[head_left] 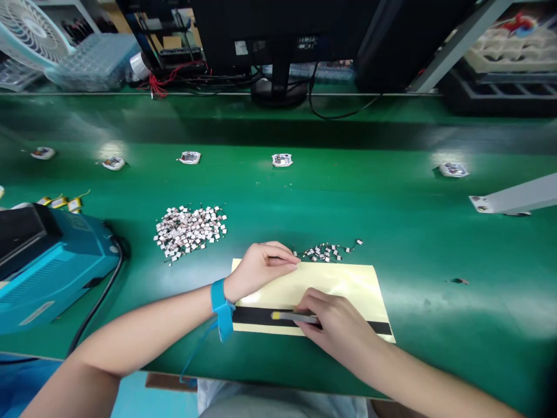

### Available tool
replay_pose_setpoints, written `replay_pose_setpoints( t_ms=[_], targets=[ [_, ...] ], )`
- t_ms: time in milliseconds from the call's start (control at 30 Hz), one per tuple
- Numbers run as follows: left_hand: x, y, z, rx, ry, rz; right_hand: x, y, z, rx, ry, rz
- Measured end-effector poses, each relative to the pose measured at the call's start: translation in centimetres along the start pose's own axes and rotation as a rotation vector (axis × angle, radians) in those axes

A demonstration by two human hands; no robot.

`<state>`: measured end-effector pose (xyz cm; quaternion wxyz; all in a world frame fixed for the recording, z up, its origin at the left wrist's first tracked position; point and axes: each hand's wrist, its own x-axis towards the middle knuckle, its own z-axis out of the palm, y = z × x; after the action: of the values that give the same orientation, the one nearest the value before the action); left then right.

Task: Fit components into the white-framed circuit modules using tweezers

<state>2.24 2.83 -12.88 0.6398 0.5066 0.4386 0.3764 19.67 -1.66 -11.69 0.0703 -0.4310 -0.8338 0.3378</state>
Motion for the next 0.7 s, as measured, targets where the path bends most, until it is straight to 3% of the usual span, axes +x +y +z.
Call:
replay_pose_setpoints(
  t_ms=[100,200,300,700],
  targets=[
    [-0.3,0.0,0.2,0.077,0.028,0.131,0.8,0.7,-1.1,0.309,0.005,0.125],
    [-0.8,0.2,0.5,0.246,0.088,0.314,1.6,1.3,-1.7,0.688,0.146,0.196],
    [-1.2,0.2,0.7,0.41,0.139,0.423,2.0,1.3,-1.7,0.896,0.244,0.177],
    [-1.4,-0.5,0.8,0.533,0.09,0.653,2.0,1.0,-1.3,0.904,0.257,0.181]
  ],
)
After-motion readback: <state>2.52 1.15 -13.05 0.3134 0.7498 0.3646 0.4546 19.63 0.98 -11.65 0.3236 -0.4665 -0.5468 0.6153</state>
